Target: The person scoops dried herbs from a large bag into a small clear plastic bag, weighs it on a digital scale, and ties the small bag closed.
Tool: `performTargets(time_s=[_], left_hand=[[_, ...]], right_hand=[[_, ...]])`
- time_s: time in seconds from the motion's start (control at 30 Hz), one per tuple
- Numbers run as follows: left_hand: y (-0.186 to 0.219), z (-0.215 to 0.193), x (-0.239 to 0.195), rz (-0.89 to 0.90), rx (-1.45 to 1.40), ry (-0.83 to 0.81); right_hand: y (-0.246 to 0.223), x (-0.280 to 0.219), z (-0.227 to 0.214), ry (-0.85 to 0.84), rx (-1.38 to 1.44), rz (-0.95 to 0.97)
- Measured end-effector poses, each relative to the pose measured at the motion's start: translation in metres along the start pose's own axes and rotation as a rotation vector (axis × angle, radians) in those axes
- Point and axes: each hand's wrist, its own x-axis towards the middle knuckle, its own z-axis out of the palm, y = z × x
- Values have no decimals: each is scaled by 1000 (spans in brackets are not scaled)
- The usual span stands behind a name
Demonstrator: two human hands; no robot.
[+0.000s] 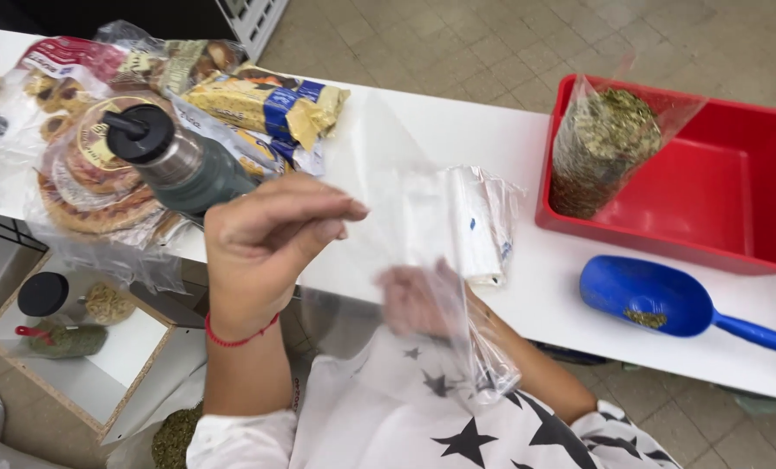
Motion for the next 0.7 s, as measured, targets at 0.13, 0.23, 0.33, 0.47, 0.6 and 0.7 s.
performTargets(time_s=[0.13,0.23,0.33,0.47,0.6,0.7], left_hand=[[-2,-19,-24,-23,116,134],[-10,-24,-36,-29,142,169],[-31,-17,-47,-81,62,168],[-69,0,-70,-225,-133,210],[-101,29,-92,-424,-207,305],[-84,52,-80,-566,234,214]], right_hand=[[-30,-36,24,18,-54,-4],[-48,-54,52,-74,-341,-98],[-51,-94,31,341,-388,-284],[-65,-118,46,810,-870,-648],[-78,-144,85,901,-1246,-736],[-91,-159,122,1025,-1575,-627]])
